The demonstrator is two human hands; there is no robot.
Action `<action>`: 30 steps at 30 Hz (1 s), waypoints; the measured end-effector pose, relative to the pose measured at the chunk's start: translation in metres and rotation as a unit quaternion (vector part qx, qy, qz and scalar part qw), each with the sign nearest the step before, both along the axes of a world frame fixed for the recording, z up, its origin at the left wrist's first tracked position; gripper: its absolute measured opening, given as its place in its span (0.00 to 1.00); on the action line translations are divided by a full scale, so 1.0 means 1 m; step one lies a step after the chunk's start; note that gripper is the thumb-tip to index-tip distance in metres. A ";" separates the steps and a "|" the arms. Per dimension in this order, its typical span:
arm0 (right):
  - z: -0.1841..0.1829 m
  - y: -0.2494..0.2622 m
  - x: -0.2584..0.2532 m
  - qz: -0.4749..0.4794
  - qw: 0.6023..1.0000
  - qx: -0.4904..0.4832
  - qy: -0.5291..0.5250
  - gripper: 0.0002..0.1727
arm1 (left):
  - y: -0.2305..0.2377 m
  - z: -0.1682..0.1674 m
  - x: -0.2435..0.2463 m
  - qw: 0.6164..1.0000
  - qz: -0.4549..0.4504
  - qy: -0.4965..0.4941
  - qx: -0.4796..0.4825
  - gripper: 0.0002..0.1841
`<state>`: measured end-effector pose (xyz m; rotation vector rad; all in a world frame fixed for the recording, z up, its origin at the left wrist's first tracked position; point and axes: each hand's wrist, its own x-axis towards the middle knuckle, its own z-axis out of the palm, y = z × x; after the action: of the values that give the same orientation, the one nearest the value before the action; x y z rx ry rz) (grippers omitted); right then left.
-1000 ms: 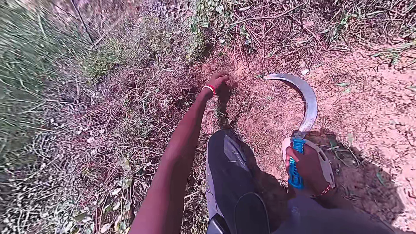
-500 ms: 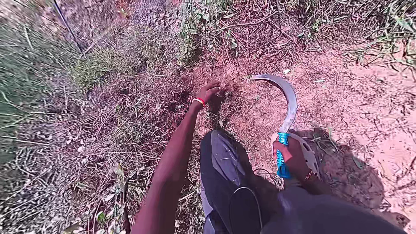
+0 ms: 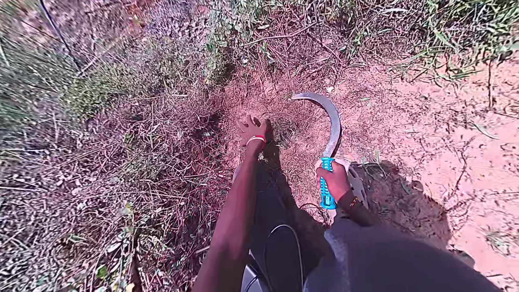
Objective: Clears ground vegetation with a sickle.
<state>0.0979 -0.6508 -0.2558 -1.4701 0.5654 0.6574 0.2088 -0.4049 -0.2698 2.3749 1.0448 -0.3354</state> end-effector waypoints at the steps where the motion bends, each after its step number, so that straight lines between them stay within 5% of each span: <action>1: 0.001 0.000 0.001 0.000 1.000 0.000 0.002 0.06 | -0.003 -0.007 -0.008 0.998 0.046 0.033 -0.020 0.41; 4: 0.002 0.000 0.000 0.001 1.000 0.001 0.005 0.05 | -0.022 -0.006 -0.032 0.993 0.052 0.044 -0.097 0.44; 10: 0.002 -0.007 0.000 -0.054 0.994 0.093 0.007 0.05 | -0.028 0.027 -0.043 0.904 0.095 -0.189 -0.371 0.36; 14: 0.001 -0.011 0.000 -0.112 0.985 0.131 0.001 0.04 | -0.028 0.028 0.000 0.972 -0.026 -0.155 -0.175 0.37; 17: -0.008 -0.006 -0.006 -0.179 0.973 0.124 -0.076 0.06 | -0.034 -0.002 0.038 0.978 -0.064 -0.119 -0.160 0.45; 20: -0.018 -0.003 -0.003 -0.219 0.959 0.104 -0.143 0.08 | -0.073 0.006 0.048 0.964 -0.213 -0.048 -0.154 0.50; 23: -0.019 -0.001 -0.002 -0.197 0.966 0.099 -0.135 0.08 | -0.111 0.014 0.047 0.917 -0.384 0.105 -0.026 0.54; 30: -0.016 -0.004 0.004 -0.176 0.972 0.117 -0.104 0.05 | -0.098 0.007 0.027 0.866 -0.478 0.138 0.043 0.41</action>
<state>0.1018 -0.6550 -0.2721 -1.1623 0.5481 0.2753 0.2354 -0.5026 -0.2630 2.8148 -0.1305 -1.0070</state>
